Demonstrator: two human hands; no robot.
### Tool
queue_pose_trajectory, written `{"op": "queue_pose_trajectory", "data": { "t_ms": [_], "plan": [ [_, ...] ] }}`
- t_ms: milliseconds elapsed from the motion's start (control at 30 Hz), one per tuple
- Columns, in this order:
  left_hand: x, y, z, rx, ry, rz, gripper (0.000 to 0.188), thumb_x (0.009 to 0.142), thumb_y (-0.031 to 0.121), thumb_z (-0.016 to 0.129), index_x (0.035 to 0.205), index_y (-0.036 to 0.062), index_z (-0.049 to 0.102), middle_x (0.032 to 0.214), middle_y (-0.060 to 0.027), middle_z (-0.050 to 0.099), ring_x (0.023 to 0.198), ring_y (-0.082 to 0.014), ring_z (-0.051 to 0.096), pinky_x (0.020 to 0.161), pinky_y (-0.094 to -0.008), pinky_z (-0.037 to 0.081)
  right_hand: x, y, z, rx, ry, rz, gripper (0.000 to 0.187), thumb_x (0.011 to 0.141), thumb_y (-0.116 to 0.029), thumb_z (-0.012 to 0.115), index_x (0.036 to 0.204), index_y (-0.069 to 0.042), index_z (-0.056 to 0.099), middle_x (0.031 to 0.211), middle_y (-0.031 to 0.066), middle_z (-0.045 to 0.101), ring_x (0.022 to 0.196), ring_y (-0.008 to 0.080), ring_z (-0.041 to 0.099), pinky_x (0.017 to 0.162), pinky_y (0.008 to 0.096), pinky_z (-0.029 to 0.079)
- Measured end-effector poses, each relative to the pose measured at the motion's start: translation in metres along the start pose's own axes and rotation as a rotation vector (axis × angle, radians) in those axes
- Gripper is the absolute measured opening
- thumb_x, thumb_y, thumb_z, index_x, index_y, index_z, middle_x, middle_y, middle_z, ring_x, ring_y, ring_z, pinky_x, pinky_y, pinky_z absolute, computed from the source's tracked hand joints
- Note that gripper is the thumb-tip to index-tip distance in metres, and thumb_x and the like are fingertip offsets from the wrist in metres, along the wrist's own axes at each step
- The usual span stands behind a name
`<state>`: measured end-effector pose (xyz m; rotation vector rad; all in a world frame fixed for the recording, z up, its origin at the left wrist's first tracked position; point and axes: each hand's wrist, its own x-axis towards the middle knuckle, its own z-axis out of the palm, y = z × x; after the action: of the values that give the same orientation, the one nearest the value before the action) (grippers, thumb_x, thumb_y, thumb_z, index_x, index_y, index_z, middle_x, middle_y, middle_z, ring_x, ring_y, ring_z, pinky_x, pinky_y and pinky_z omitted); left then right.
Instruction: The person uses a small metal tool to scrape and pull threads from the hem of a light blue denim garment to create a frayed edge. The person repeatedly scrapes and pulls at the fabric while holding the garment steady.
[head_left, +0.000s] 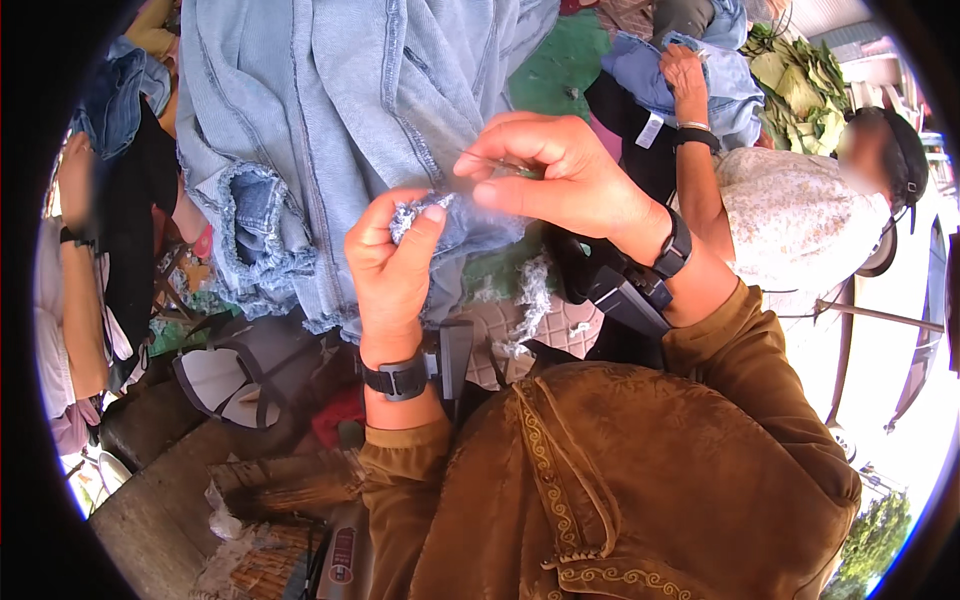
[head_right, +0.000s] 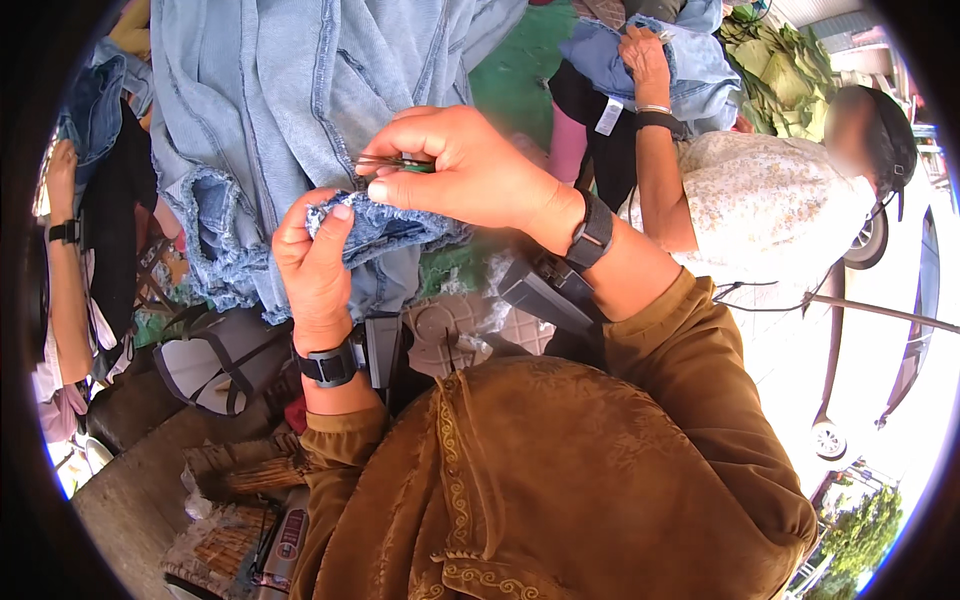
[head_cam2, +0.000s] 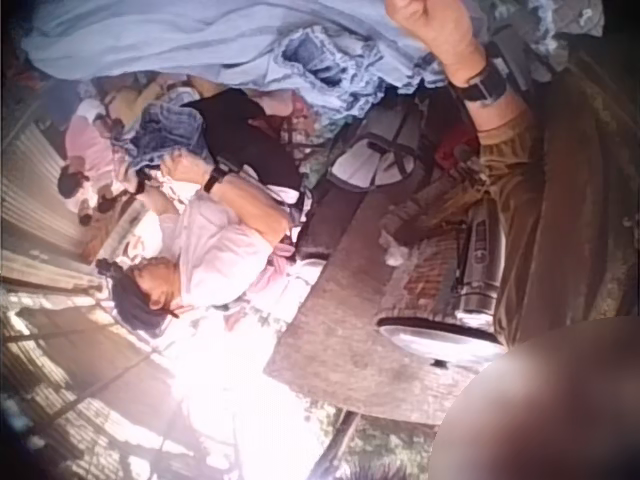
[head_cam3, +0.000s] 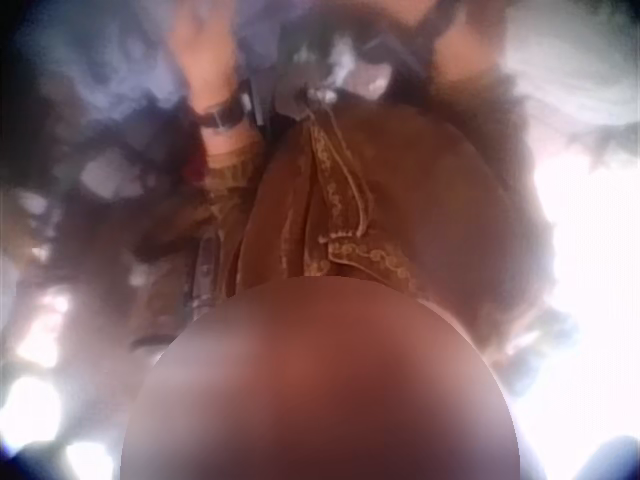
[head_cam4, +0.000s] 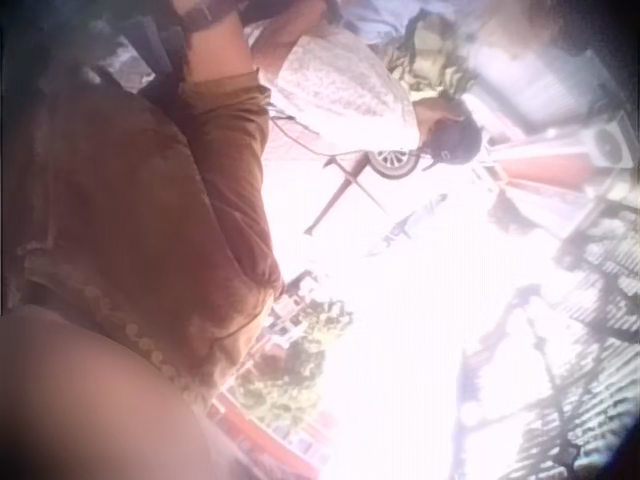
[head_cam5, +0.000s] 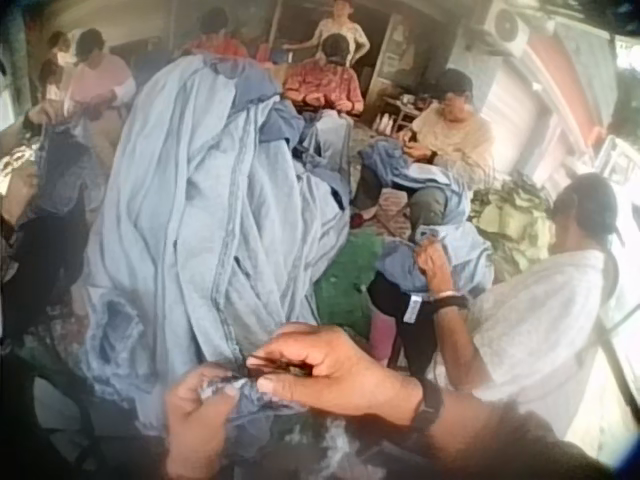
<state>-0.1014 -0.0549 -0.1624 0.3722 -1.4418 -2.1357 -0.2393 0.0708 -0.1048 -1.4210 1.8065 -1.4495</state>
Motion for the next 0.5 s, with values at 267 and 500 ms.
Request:
{"op": "queue_pose_trajectory", "data": {
  "t_ms": [267,500],
  "plan": [
    [0.005,0.007,0.012,0.145,-0.06,-0.01,0.01,0.081,0.002,0.067,0.089,-0.0016,0.064,0.081,0.0021,0.061,0.072,-0.0037,0.05,0.064,-0.0184,0.041,0.006,0.0,0.0,-0.294,-0.086,-0.013,0.013,0.076,-0.007,0.066,0.086,0.0,0.061,0.073,0.0078,0.057,0.068,0.0187,0.056,0.061,0.0285,0.043],
    [0.004,0.0,0.002,0.069,-0.158,-0.094,0.011,0.08,-0.001,0.067,0.09,-0.0021,0.064,0.083,0.0008,0.063,0.075,-0.0054,0.053,0.068,-0.0204,0.044,0.006,-0.005,-0.003,-0.324,-0.166,-0.041,0.01,0.072,-0.007,0.066,0.076,-0.002,0.058,0.067,0.0074,0.053,0.061,0.0201,0.054,0.056,0.03,0.042]
  ]
}}
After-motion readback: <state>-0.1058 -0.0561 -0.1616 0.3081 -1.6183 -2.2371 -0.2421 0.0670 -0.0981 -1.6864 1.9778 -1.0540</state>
